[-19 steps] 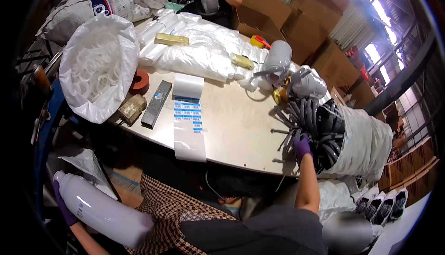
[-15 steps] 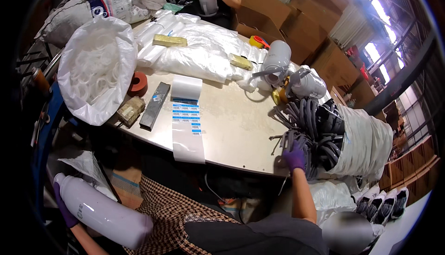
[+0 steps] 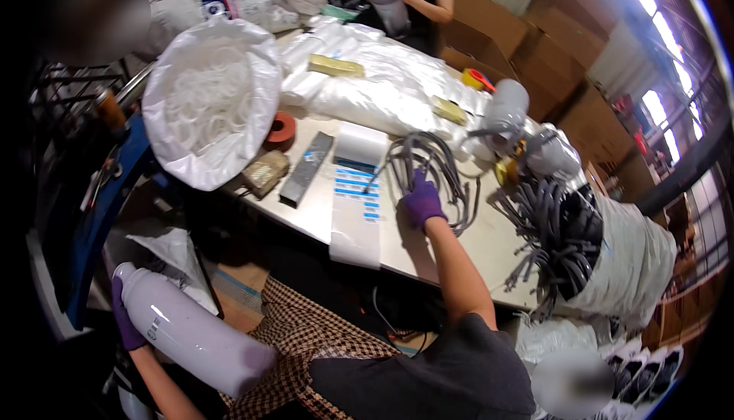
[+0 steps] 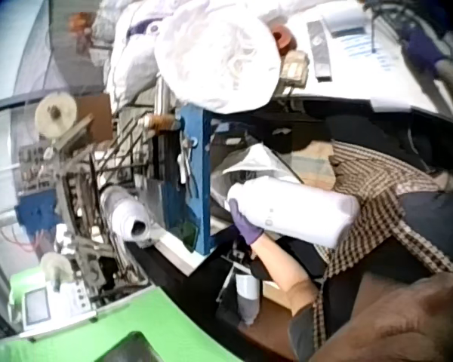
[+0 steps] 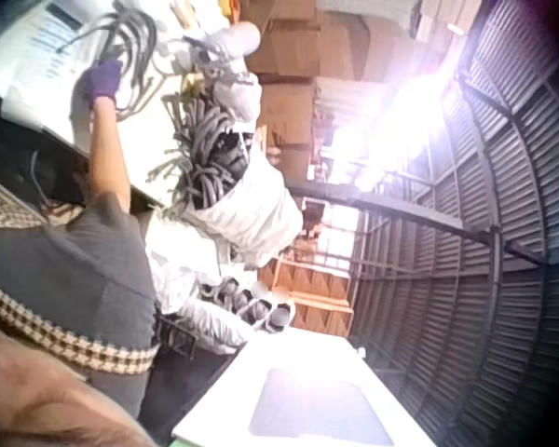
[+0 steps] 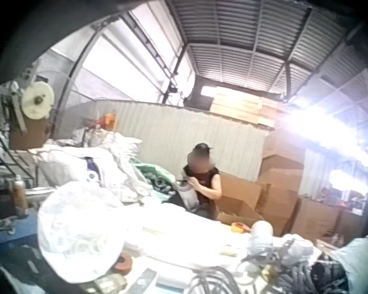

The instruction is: The person repeatedly assembles white plastic containers by inserting a metal ring into the opening, placing a lid on top, and securing it with a black strap. The person handles the containers one at a time, placing each finished unit into a nearby bin.

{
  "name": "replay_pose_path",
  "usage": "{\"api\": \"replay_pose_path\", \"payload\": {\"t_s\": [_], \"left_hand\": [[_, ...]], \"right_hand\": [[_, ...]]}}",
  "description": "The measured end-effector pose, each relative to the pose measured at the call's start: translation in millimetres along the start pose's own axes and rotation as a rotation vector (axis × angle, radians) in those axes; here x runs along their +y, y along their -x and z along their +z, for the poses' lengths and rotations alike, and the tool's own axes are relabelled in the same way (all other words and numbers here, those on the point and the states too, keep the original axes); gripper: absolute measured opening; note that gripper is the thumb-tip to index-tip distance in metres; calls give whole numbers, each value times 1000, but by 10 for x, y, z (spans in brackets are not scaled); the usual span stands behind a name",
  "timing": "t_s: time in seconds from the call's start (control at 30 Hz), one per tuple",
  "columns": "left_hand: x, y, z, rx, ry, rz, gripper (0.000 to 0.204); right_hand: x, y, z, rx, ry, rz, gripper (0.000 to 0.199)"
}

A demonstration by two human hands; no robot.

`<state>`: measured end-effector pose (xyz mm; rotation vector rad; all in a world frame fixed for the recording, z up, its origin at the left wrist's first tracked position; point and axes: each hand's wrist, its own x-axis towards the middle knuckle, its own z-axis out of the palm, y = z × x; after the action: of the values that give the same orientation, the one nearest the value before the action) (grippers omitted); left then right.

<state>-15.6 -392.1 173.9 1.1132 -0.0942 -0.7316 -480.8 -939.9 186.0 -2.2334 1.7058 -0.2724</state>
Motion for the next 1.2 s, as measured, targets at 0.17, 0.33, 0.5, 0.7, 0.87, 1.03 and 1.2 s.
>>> {"api": "replay_pose_path", "payload": {"t_s": [0.17,0.33,0.5,0.7,0.87,1.03,1.2], "left_hand": [[160,101,-14,110,40,-12,55],[328,157,10,32,56,70,48],[-172,-101,-214,113,-149,106,48],[-286,-396,-85,-101,-283,240,45],[-116,-159,372,-219,-242,452,49],[-116,-203,532,-444,400,214,74],[-106,-98,479,-292,274,475,57]], "right_hand": [[142,-233,-340,-307,-627,55,69],[338,-88,-1189,-298,-168,-159,46],[450,-180,-1456,611,834,-375,12],[547,-503,-1585,709,-252,-556,20],[-1508,-55,-541,215,-993,-900,12],[-3646,1241,564,-978,-1222,-708,28],[-4378,1609,1159,-1222,-1404,-549,22]]}}
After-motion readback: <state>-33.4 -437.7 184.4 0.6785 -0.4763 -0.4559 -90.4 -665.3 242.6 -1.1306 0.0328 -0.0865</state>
